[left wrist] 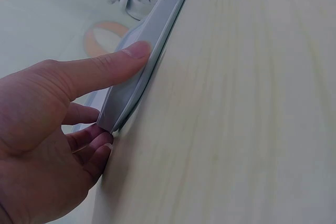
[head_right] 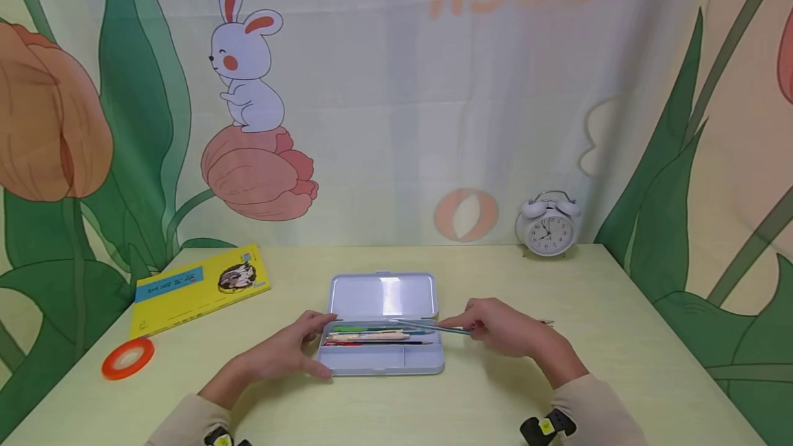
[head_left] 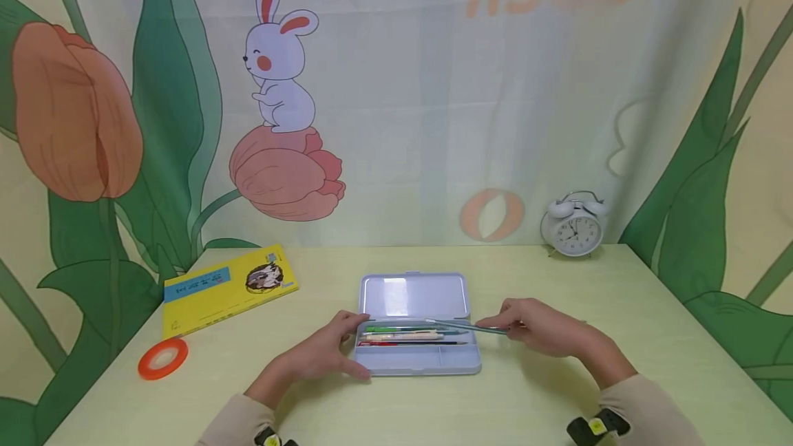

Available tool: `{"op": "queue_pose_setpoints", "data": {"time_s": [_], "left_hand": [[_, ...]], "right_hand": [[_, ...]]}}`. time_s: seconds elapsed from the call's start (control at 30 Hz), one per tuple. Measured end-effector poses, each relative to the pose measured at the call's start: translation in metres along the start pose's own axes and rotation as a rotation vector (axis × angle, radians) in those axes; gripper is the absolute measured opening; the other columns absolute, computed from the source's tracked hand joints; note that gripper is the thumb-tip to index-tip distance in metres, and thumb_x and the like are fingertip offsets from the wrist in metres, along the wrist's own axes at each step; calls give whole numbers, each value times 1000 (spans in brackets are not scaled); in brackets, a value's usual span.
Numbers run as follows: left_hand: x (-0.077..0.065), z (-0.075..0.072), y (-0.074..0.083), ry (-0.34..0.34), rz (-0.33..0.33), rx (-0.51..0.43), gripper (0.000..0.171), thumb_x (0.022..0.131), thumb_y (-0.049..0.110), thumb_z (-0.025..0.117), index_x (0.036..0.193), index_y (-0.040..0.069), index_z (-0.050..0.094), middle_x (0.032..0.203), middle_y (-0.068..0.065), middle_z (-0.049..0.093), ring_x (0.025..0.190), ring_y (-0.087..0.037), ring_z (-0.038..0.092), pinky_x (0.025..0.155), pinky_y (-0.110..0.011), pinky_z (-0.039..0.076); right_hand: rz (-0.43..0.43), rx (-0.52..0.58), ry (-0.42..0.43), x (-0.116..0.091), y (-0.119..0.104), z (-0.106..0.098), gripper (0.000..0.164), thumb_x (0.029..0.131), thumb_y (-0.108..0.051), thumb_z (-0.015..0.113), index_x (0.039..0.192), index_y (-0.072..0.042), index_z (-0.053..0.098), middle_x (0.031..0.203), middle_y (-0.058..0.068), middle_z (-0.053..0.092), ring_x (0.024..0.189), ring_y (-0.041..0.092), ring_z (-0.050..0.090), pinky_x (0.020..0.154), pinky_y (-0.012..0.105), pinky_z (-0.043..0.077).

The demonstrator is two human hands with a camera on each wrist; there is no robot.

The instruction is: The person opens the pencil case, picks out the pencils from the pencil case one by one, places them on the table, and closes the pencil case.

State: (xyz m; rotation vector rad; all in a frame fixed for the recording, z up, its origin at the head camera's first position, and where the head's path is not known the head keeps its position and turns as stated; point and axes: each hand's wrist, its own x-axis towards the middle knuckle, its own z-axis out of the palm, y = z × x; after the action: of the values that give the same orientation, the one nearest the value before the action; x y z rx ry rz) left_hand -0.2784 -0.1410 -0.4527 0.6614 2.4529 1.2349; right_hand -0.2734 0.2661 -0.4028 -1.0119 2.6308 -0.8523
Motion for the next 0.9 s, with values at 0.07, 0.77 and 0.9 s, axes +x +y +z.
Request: {"op": "queue_pose_setpoints", "data": {"time_s": [0.07, 0.77, 0.9], "left_hand": [[0, 0, 0, -1, 2, -1, 97, 74, 30, 90, 153, 9, 38, 136, -8, 41, 133, -34, 39, 115, -58, 26], [0, 1, 2, -11, -23, -16, 97, 74, 31, 90, 154, 10, 38, 138, -8, 40, 134, -33, 38, 116, -59, 24], [0, 0, 4, -9, -29, -12, 96, 75, 31, 90, 153, 10, 39, 138, -8, 40, 134, -33, 38, 116, -59, 24]], "right_hand": [[12, 20, 4, -6, 4, -3, 49, 91, 14, 57, 130, -13, 68, 91, 4, 60, 80, 13, 50, 68, 24, 46], [57, 70, -5, -55, 60, -29, 43, 88, 12, 59, 123, -9, 73, 83, 3, 60, 73, 11, 46, 63, 24, 39], [81, 79, -8, -59, 66, -30, 40, 88, 11, 62, 120, -9, 74, 83, 3, 59, 73, 11, 45, 63, 24, 37]]}}
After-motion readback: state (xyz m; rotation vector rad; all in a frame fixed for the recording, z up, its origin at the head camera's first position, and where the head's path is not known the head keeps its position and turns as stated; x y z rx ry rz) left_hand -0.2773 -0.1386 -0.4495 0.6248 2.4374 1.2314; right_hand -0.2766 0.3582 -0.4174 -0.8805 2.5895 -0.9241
